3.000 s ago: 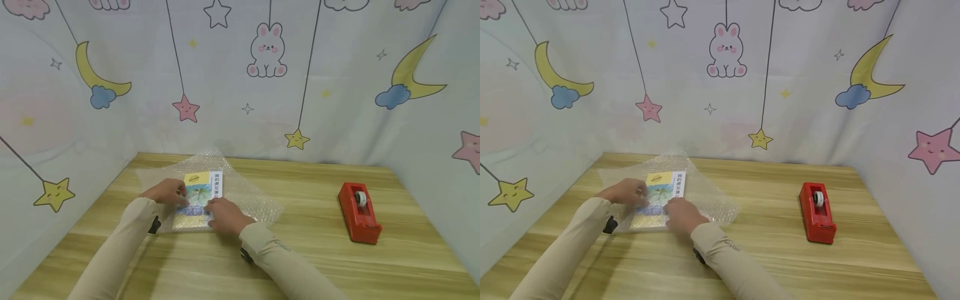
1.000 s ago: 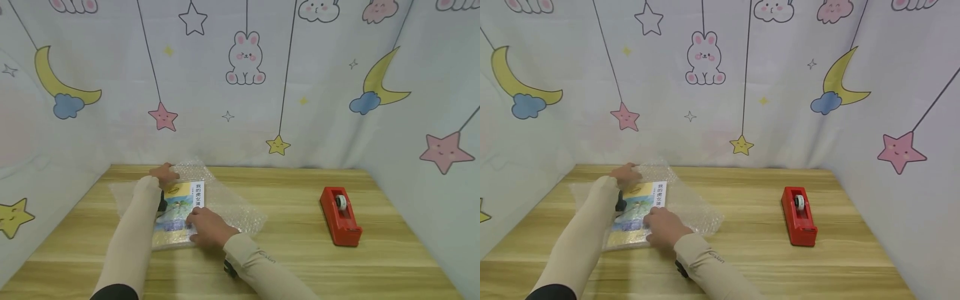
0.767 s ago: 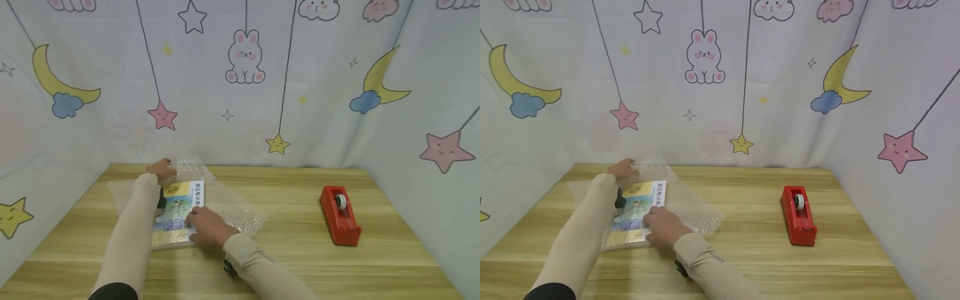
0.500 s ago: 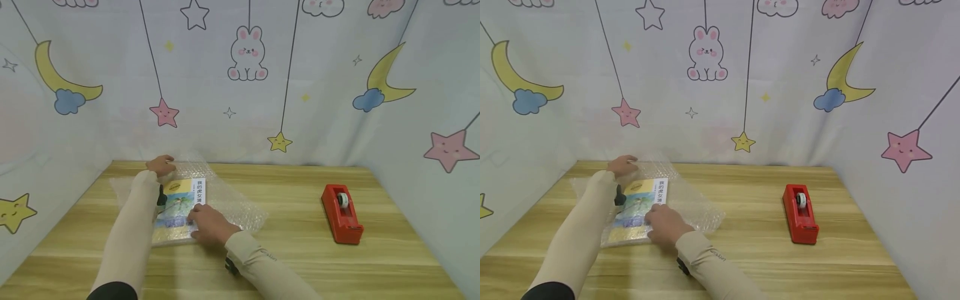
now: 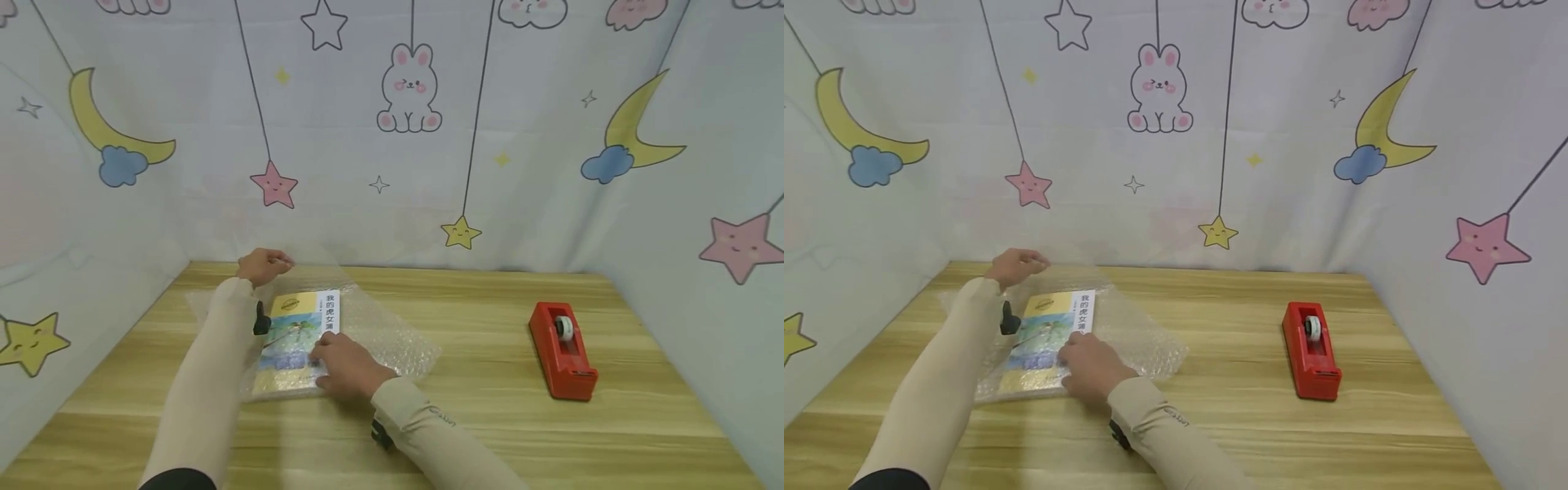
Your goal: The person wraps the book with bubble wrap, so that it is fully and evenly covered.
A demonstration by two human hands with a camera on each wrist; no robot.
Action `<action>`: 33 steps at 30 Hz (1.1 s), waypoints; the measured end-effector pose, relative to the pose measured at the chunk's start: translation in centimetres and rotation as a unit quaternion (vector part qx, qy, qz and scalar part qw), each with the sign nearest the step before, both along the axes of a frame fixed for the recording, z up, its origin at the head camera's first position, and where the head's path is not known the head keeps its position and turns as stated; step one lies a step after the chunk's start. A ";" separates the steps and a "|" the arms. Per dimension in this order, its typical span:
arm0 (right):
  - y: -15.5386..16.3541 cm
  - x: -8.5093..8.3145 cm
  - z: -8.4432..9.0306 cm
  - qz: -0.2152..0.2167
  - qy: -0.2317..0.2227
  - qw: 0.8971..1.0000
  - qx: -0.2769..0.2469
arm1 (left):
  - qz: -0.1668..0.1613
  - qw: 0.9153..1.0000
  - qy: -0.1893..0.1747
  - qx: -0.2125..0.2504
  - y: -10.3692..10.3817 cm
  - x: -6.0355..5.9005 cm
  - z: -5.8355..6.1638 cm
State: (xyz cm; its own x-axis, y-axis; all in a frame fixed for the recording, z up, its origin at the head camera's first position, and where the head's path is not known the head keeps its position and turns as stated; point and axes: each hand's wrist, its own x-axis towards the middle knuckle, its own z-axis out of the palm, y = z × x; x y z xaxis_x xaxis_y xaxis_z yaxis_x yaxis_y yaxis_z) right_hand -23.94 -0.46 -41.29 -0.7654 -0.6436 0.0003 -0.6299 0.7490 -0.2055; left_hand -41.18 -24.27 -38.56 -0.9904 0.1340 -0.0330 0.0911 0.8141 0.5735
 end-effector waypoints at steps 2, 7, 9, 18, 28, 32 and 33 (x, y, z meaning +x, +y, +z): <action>0.0 0.0 -0.1 0.001 0.003 1.000 0.000 | 0.000 1.000 -0.007 0.010 -0.3 0.1 0.1; 0.1 -0.1 0.0 0.001 0.009 1.000 -0.002 | 0.000 0.999 -0.018 0.031 -0.4 1.0 0.7; 0.0 -0.1 0.0 0.001 0.010 1.000 -0.004 | -0.001 0.999 -0.020 0.037 -0.4 1.4 1.0; -0.3 0.1 0.2 0.000 0.004 1.000 -0.006 | -0.020 0.999 -0.006 0.024 -0.7 2.8 1.7; -0.2 0.0 0.1 -0.004 -0.010 1.000 -0.016 | -0.046 0.998 -0.002 0.033 -0.6 4.6 1.7; -0.4 0.1 -0.1 -0.007 -0.013 1.000 -0.014 | -0.050 0.998 0.004 0.034 -0.8 5.3 1.5; -0.4 0.1 0.0 -0.008 -0.013 1.000 -0.013 | -0.050 0.998 0.006 0.035 -0.8 5.5 1.5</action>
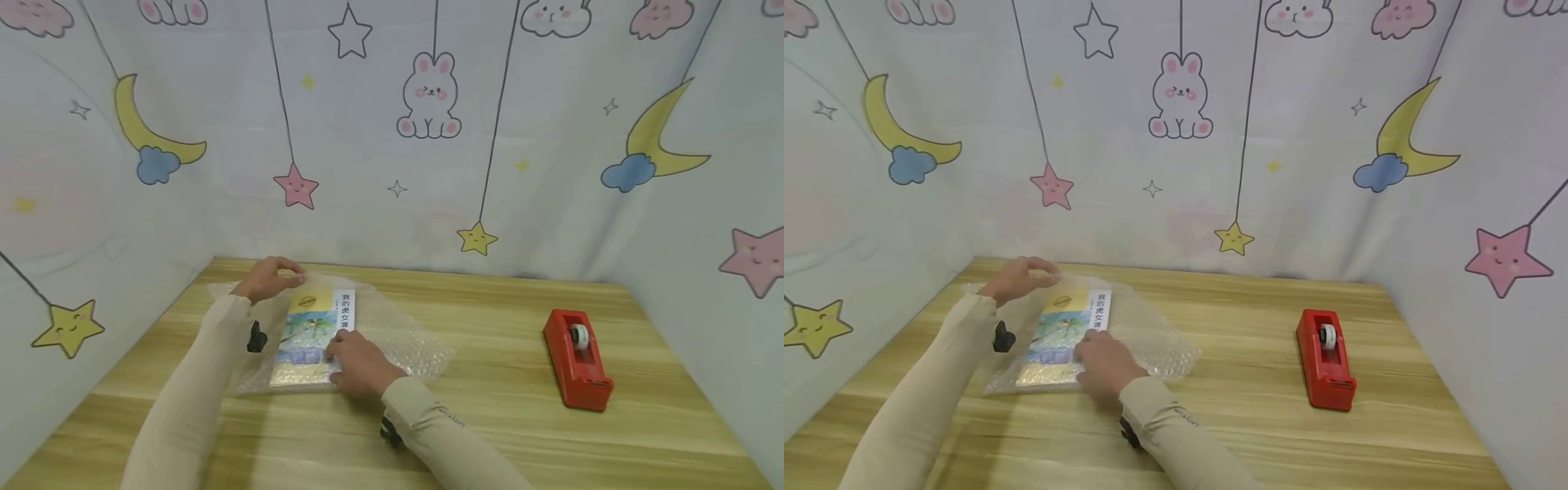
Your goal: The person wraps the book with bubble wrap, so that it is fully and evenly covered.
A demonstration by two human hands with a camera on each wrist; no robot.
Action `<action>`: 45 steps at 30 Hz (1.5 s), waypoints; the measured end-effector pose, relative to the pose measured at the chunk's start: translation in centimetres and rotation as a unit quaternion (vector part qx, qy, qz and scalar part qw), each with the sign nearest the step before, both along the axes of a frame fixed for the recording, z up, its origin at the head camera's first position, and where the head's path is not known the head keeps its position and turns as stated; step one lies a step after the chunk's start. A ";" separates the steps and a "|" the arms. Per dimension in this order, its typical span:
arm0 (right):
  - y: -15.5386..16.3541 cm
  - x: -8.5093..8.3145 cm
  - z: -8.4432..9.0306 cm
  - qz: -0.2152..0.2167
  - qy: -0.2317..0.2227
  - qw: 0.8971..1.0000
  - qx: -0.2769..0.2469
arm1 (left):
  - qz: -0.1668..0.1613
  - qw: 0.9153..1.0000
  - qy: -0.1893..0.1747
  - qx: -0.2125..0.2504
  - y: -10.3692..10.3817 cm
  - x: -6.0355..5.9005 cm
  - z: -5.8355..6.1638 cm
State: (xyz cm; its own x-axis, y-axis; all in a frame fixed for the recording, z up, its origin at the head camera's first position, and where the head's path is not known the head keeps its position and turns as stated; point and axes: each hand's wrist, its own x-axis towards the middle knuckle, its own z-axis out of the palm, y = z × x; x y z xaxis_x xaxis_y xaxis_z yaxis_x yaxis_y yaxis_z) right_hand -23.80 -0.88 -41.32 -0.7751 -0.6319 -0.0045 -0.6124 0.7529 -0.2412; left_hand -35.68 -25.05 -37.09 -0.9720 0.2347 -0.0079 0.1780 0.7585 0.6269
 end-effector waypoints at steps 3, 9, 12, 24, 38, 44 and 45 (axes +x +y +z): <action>0.0 0.1 0.0 -0.004 -0.004 1.000 0.003 | -0.003 1.000 0.008 -0.002 0.1 0.3 -0.3; 0.1 0.2 0.2 -0.006 -0.004 1.000 -0.001 | -0.018 1.000 0.019 0.005 0.1 0.5 -0.8; 0.2 0.1 0.3 -0.007 -0.003 1.000 -0.007 | -0.034 0.999 0.033 0.014 0.1 0.7 -1.0; 0.3 0.2 0.5 -0.004 0.004 1.000 -0.001 | -0.084 0.995 0.061 -0.009 -0.1 1.5 -2.2; 0.1 0.0 -0.1 0.003 0.011 1.000 -0.010 | -0.129 0.989 0.066 -0.028 0.0 1.5 -3.1; 0.2 -0.3 -0.2 0.006 0.003 1.000 -0.022 | -0.131 0.988 0.057 -0.053 0.1 1.9 -2.9; 0.2 -0.4 -0.2 0.007 -0.002 1.000 -0.029 | -0.131 0.988 0.056 -0.056 0.1 1.9 -2.9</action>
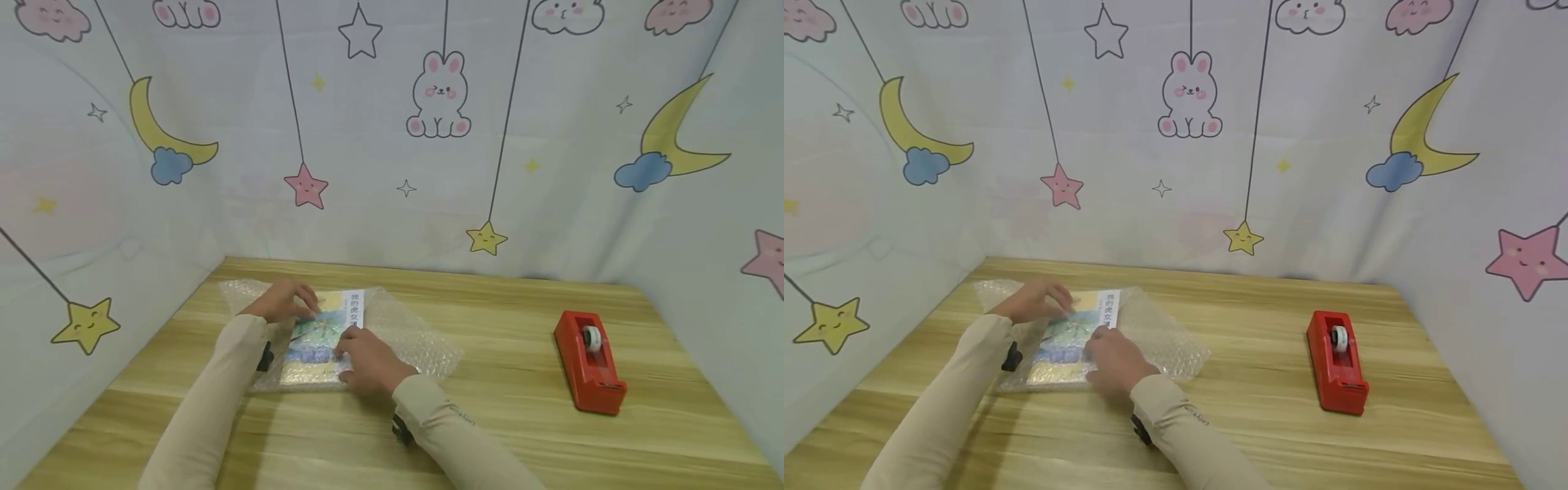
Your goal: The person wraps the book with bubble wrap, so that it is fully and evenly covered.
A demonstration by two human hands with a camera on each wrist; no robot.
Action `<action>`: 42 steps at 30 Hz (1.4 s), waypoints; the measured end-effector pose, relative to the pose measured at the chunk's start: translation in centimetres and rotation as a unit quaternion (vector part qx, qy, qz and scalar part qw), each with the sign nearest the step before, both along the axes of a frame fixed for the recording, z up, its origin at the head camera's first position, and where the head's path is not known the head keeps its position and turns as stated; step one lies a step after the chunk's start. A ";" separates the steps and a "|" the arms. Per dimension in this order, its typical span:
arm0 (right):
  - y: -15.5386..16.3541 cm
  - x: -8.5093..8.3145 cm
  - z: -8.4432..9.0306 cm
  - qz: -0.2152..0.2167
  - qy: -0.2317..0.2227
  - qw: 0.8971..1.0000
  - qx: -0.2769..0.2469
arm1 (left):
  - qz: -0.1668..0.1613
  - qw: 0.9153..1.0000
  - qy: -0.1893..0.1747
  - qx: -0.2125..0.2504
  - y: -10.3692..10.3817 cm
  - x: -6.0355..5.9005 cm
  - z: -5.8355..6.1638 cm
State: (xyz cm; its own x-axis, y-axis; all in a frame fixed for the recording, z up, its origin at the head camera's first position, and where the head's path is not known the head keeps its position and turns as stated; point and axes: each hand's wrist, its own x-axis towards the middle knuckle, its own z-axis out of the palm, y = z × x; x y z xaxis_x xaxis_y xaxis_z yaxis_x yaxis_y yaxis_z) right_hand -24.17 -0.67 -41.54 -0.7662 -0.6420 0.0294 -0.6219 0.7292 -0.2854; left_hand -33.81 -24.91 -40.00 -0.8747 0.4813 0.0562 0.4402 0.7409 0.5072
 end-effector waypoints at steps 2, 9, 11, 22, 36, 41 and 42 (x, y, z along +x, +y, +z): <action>0.2 -0.1 0.0 0.002 -0.012 1.000 -0.013 | 0.002 1.000 -0.002 -0.003 0.0 0.0 0.0; 0.4 -0.8 0.1 0.005 -0.023 1.000 -0.002 | -0.004 1.000 0.001 -0.019 0.2 -0.4 -0.2; 0.3 -1.1 0.0 0.008 -0.021 1.000 0.010 | -0.004 1.000 -0.001 -0.023 0.2 -0.6 -0.2; -0.3 -1.1 0.5 0.011 -0.004 0.998 0.055 | 0.014 0.999 -0.013 -0.028 0.1 -0.2 -0.1; -0.4 -0.9 1.2 0.021 0.003 0.998 0.058 | 0.000 0.997 -0.053 -0.061 -0.4 0.8 1.8; -0.7 -0.9 1.0 0.014 -0.010 0.998 0.060 | 0.034 0.998 -0.044 -0.042 -1.1 1.1 2.1; -0.7 -0.9 0.9 0.014 -0.011 0.998 0.059 | 0.043 0.998 -0.041 -0.033 -1.3 1.2 2.1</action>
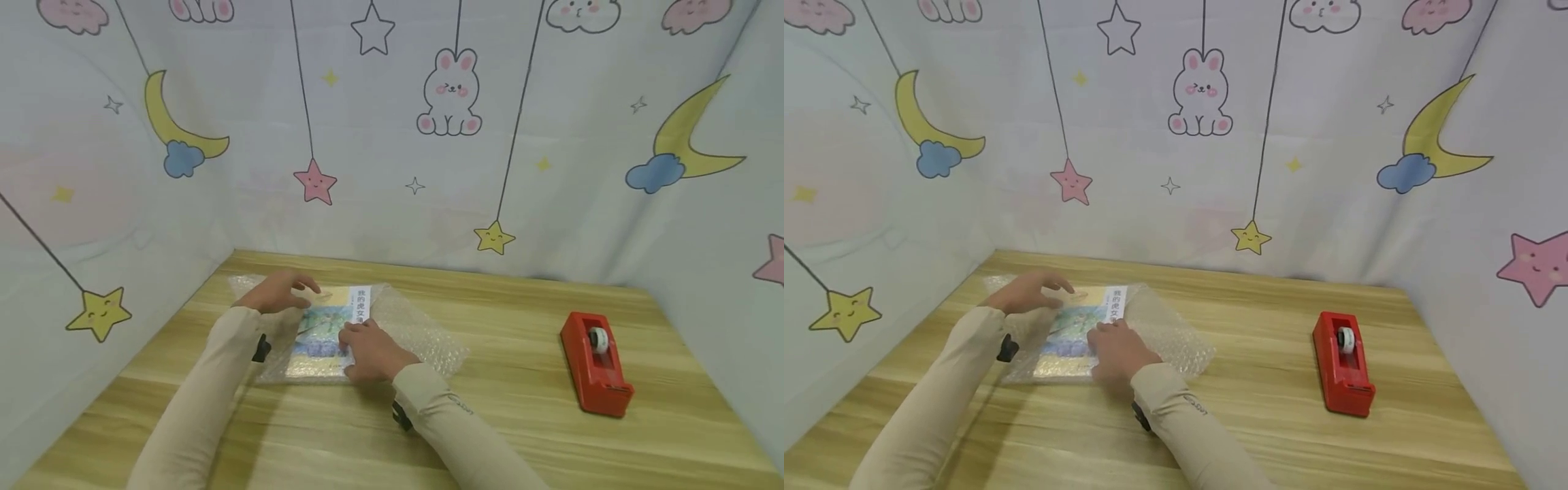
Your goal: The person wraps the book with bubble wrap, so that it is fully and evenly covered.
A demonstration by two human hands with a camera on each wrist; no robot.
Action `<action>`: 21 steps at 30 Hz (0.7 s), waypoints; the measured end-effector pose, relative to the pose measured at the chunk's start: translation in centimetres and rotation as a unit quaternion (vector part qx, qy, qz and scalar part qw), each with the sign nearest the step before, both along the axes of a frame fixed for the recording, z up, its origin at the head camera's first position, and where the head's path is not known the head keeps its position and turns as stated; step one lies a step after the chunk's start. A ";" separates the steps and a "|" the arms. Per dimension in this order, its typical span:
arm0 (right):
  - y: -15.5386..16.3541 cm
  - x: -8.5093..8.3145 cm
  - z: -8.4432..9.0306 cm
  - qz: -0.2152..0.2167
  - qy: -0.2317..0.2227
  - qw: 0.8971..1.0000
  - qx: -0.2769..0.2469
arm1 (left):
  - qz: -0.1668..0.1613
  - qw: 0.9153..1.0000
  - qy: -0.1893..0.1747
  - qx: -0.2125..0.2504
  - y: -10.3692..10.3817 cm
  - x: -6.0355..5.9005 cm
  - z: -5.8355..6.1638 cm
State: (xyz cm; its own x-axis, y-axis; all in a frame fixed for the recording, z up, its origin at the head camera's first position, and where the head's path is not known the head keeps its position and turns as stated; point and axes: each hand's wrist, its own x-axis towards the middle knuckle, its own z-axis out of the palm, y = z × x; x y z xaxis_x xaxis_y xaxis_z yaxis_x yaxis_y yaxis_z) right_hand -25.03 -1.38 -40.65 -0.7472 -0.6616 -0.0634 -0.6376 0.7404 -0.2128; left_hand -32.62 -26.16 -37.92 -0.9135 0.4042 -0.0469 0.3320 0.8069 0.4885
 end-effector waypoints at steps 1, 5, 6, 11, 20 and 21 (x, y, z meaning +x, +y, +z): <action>0.0 0.0 -0.1 0.000 0.000 1.000 0.000 | 0.009 1.000 0.006 0.009 -0.2 0.0 0.0; -0.1 -0.1 -0.4 0.003 0.005 1.000 -0.004 | 0.055 0.997 0.035 0.051 -1.0 0.4 0.4; -0.1 -0.1 -0.4 0.004 0.005 1.000 -0.005 | 0.070 0.995 0.042 0.061 -1.3 0.5 0.5; 0.0 -0.2 -0.6 0.003 0.007 1.000 -0.008 | 0.153 0.980 0.053 0.115 -3.0 0.8 1.2; 0.2 0.1 -0.2 0.001 0.008 1.000 -0.009 | 0.263 0.939 0.040 0.218 -6.6 1.5 0.3; 0.2 0.2 -0.1 0.001 0.008 1.000 -0.009 | 0.271 0.935 0.033 0.227 -7.0 1.5 0.1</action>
